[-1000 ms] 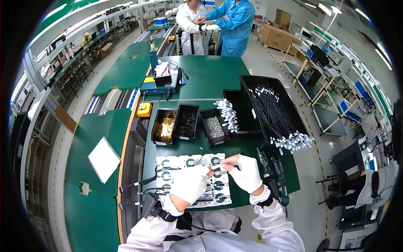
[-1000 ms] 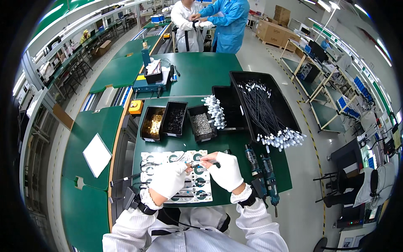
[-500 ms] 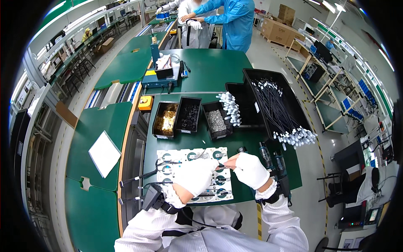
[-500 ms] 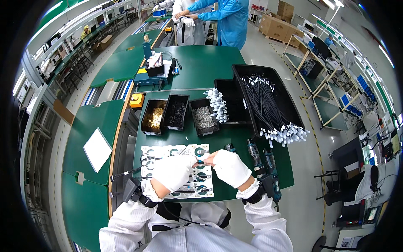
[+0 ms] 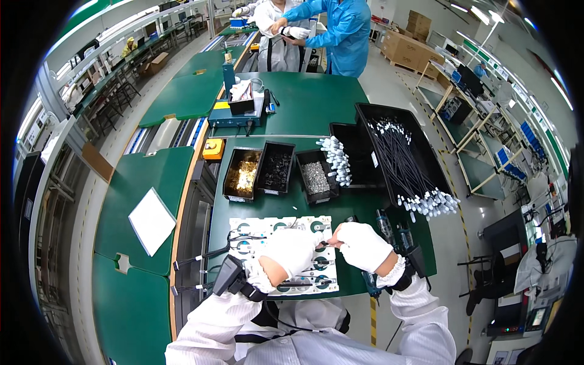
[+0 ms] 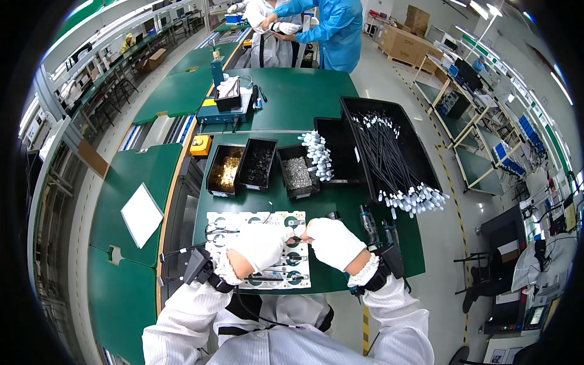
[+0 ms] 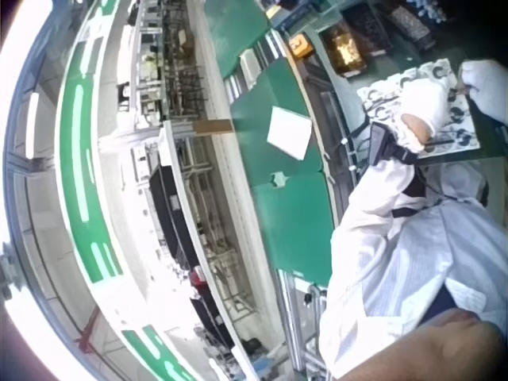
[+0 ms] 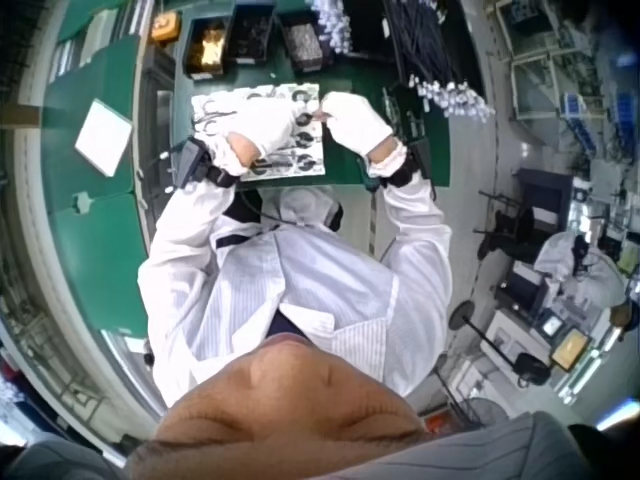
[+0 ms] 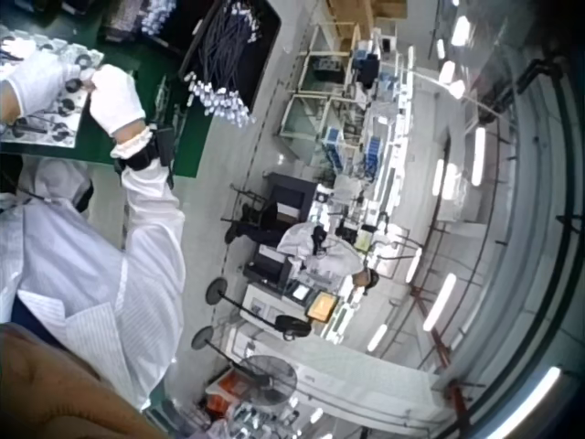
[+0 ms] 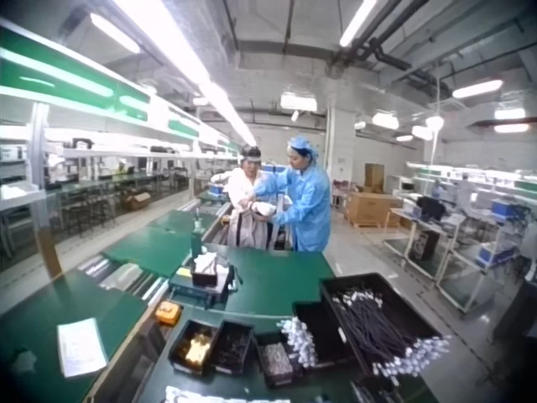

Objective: Assembling components and wiring for large battery pack modules on a factory assembly line using electric screwdrivers and wire connectors.

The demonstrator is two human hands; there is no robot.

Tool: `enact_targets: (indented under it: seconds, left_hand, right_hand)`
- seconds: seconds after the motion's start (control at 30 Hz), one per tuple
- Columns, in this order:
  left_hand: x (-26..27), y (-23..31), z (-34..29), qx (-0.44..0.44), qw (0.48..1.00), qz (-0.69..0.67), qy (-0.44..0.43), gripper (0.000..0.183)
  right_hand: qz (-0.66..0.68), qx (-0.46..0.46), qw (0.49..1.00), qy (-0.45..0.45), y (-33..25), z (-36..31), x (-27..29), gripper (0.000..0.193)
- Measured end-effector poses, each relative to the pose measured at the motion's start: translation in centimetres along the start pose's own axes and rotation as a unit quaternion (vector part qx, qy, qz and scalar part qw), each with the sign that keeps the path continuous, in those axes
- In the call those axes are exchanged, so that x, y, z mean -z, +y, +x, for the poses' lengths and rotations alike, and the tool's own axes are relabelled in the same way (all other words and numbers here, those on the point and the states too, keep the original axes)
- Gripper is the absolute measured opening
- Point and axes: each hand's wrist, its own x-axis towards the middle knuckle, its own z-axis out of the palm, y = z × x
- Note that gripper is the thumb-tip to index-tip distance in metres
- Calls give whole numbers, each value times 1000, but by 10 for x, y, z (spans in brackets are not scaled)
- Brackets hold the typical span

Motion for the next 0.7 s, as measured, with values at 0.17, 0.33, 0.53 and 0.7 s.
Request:
enact_targets:
  seconds: [0.17, 0.33, 0.53, 0.7]
  left_hand:
    - [-16, -1, 1, 44, 998, -31, -12, 12]
    - [3, 4, -8, 128, 986, -107, -19, 28]
    - [46, -35, -62, 150, 961, -232, -23, 36]
    - [77, -32, -88, 148, 971, -186, -26, 36]
  right_hand:
    - [-48, 20, 999, -7, 4, -3, -7, 3]
    - [-122, 26, 987, -100, -4, 10, -4, 3]
    - [-165, 71, 979, -97, -12, 12, 3, 9]
    - [-219, 86, 961, -143, -1, 9, -2, 20]
